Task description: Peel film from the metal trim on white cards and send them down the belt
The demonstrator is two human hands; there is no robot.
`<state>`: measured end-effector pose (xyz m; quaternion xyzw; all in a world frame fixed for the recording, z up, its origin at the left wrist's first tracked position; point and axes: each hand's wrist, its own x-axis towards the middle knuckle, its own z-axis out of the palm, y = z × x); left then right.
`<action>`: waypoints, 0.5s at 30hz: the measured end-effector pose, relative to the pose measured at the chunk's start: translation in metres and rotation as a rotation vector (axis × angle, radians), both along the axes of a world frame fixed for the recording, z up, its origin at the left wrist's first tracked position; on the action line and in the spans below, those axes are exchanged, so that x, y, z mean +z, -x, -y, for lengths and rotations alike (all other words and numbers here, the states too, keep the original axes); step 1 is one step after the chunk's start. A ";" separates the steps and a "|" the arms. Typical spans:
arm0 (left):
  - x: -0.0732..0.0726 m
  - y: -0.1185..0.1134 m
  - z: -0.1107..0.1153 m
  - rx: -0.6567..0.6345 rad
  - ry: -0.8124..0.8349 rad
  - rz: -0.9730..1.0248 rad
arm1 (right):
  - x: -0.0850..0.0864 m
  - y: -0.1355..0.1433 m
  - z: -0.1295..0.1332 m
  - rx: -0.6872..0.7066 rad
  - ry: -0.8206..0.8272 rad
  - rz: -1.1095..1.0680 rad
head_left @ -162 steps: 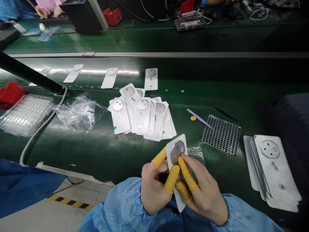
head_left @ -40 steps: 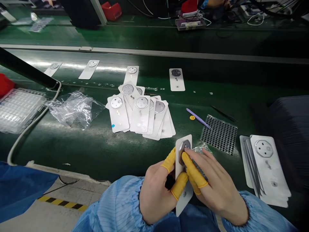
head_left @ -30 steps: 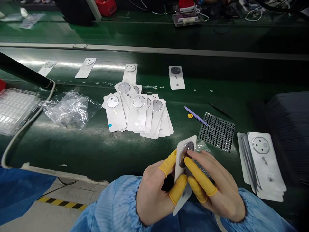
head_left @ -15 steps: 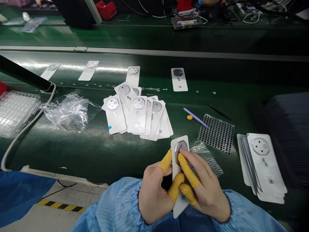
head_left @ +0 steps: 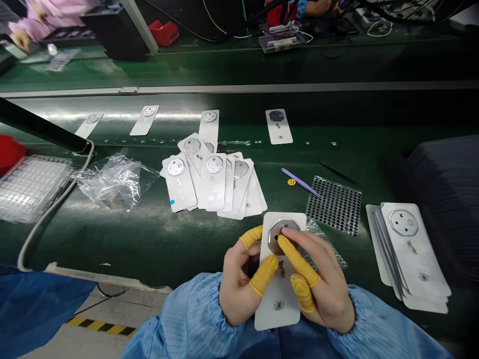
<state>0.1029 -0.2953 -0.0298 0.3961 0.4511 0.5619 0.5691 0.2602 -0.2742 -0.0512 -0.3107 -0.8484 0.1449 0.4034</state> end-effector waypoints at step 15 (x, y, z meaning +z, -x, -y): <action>-0.005 -0.003 0.004 0.089 -0.252 -0.294 | 0.013 0.002 0.009 -0.075 -0.183 0.244</action>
